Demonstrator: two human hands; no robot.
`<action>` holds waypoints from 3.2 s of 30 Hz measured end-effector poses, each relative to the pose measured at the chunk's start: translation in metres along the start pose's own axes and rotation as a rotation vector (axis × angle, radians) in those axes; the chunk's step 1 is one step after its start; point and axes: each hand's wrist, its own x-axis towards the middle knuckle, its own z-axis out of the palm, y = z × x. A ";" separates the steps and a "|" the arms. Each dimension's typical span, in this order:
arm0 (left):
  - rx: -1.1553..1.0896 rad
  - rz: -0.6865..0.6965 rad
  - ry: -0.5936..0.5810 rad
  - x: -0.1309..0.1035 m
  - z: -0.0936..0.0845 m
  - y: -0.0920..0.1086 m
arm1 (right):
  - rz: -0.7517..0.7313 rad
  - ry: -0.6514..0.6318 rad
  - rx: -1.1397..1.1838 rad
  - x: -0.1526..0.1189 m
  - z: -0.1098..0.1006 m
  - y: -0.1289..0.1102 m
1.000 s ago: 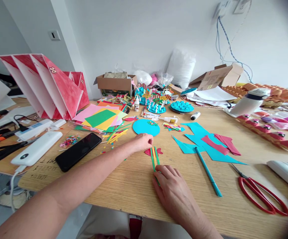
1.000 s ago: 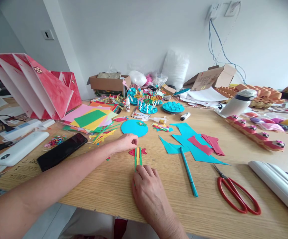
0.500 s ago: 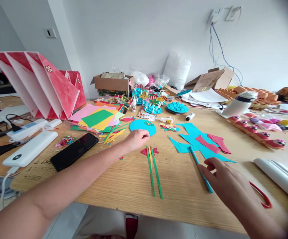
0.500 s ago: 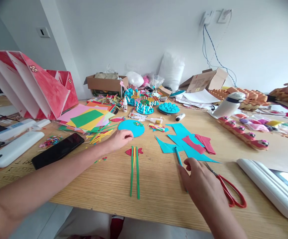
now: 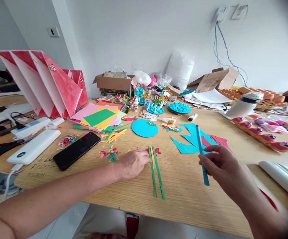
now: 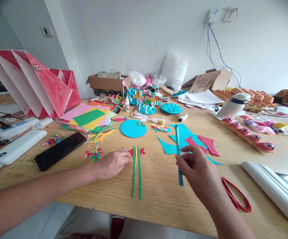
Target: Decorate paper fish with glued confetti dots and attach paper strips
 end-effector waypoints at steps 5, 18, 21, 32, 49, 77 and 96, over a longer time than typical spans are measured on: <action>-0.391 -0.302 0.224 0.004 -0.001 0.013 | 0.051 -0.237 0.703 -0.014 0.013 -0.033; -0.056 0.082 0.371 0.019 -0.025 0.018 | 0.247 -0.595 1.066 -0.012 0.036 -0.055; -0.062 0.029 0.390 0.025 -0.022 0.019 | 0.174 -0.527 0.949 -0.010 0.043 -0.054; -0.054 -0.099 0.243 0.004 -0.015 0.003 | -0.269 -0.139 0.179 0.012 0.053 -0.041; 0.265 0.038 0.030 -0.012 0.015 0.012 | -0.453 -0.299 -0.265 0.029 0.093 -0.038; 0.311 0.027 0.008 -0.014 0.015 0.013 | -0.455 -0.266 -0.365 0.054 0.106 -0.041; 0.315 0.021 0.006 -0.014 0.016 0.013 | -0.468 -0.243 -0.365 0.055 0.107 -0.041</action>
